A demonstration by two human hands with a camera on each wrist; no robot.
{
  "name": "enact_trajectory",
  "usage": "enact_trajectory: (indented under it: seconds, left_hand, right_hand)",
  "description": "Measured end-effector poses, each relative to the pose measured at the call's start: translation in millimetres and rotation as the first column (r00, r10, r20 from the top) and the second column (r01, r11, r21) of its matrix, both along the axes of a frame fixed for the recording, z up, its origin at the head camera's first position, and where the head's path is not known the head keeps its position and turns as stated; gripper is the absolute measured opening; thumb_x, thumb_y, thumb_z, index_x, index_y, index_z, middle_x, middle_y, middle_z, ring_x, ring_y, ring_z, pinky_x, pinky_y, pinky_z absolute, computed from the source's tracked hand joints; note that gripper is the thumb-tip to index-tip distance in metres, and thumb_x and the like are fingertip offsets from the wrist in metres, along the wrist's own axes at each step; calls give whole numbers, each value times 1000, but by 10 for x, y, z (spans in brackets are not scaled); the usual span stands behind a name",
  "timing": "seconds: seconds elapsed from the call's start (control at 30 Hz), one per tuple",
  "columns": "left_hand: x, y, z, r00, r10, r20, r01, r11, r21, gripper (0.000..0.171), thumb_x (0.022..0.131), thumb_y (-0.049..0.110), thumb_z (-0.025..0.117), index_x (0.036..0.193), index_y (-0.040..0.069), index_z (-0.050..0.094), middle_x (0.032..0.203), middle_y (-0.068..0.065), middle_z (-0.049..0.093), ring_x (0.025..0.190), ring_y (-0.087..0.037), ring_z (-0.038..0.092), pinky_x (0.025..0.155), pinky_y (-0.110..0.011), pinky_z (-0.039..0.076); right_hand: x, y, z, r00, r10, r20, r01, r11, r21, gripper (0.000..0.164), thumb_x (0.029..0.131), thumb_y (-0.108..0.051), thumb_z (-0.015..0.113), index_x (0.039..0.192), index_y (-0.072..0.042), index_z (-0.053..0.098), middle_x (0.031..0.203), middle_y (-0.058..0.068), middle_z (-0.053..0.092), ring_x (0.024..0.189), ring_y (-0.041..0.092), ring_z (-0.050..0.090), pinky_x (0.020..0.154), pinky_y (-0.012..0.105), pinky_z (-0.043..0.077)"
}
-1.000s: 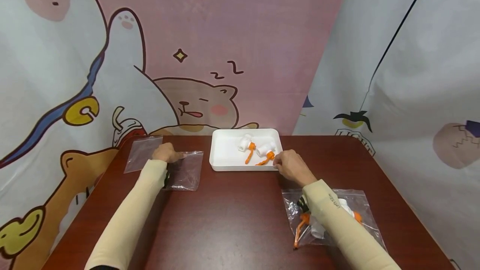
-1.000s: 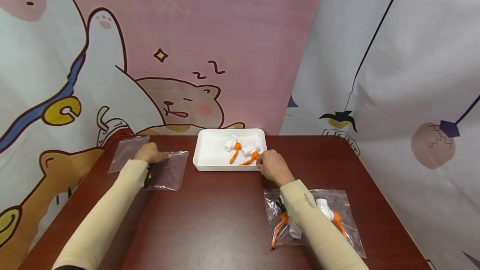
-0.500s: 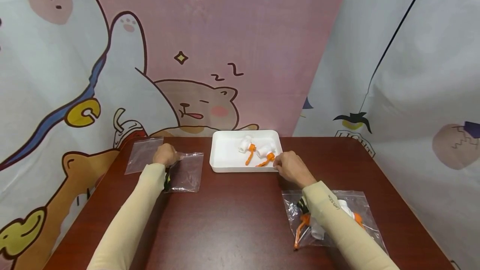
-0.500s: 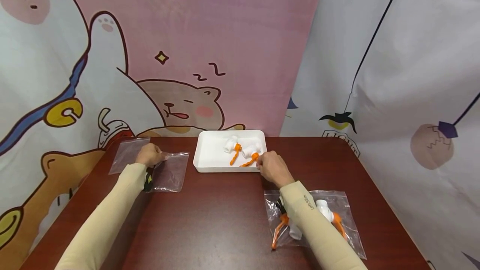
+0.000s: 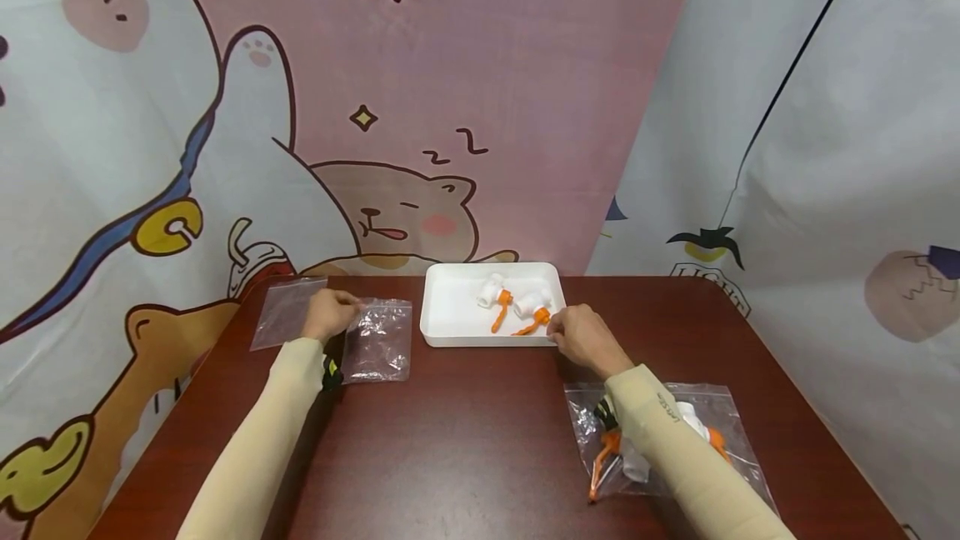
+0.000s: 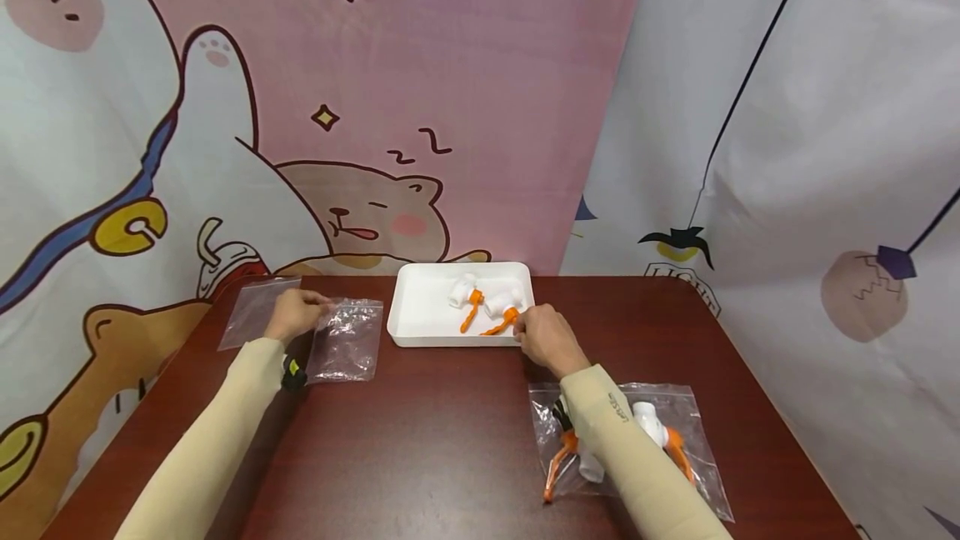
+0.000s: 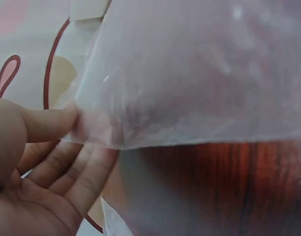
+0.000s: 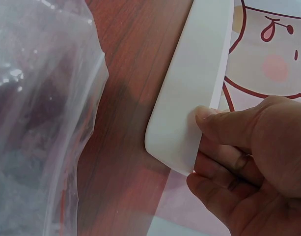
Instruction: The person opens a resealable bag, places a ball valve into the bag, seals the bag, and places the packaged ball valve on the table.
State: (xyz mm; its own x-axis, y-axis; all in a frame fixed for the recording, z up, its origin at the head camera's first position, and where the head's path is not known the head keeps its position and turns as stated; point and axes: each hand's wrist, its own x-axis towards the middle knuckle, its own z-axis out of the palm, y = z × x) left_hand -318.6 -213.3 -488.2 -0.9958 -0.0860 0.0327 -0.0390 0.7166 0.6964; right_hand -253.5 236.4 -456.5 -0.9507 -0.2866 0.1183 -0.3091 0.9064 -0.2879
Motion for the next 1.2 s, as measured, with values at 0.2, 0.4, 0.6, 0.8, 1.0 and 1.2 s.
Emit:
enact_trajectory:
  seconds: [0.2,0.4,0.6,0.8,1.0,1.2]
  left_hand:
    - [62,-12,51,997,27,-79,-22,998,58,23,98,21,71,108,2,79,102,-19,77,70,-15,60,62,-25,46]
    - [150,15,158,986,35,-162,-19,995,99,23,99,25,69,110,7,79,104,-17,78,86,-25,71,71,-33,53]
    - [265,119,402,975,10,-223,18,993,120,29,100,34,67,116,11,77,115,-15,77,102,-33,71,85,-45,56]
    - [400,259,615,965,-22,-263,74,980,187,31,99,35,69,116,11,76,109,-14,78,84,-24,76,69,-29,56]
    - [534,423,788,955,-62,-291,159,934,321,26,98,27,71,114,6,75,105,-18,78,80,-24,79,67,-27,62]
    - [650,581,889,935,-107,-338,232,905,357,25,98,23,72,112,3,75,100,-18,79,86,-29,78,72,-30,63]
  right_hand:
    - [10,-11,3,1000,-1,5,1,1000,-10,5,89,-10,76,86,-10,80,87,4,76,78,19,66,76,41,57]
    - [8,-2,-15,1000,2,10,-2,1000,-19,5,89,-10,75,88,-10,80,88,3,77,82,20,68,78,44,58]
    - [2,-7,8,1000,-7,25,8,999,-32,6,90,-10,75,88,-9,80,90,4,76,80,19,66,79,42,58]
    - [-3,-4,7,1000,-17,22,18,1000,-26,5,89,-10,75,88,-10,80,89,3,77,80,18,66,78,42,57]
    - [-6,11,-14,1000,-1,-5,1,999,-52,4,88,-11,77,86,-10,80,87,3,77,78,17,65,76,41,57]
    - [-13,50,-58,1000,-13,-4,12,997,-77,5,88,-12,77,84,-12,79,84,1,76,72,13,62,71,37,55]
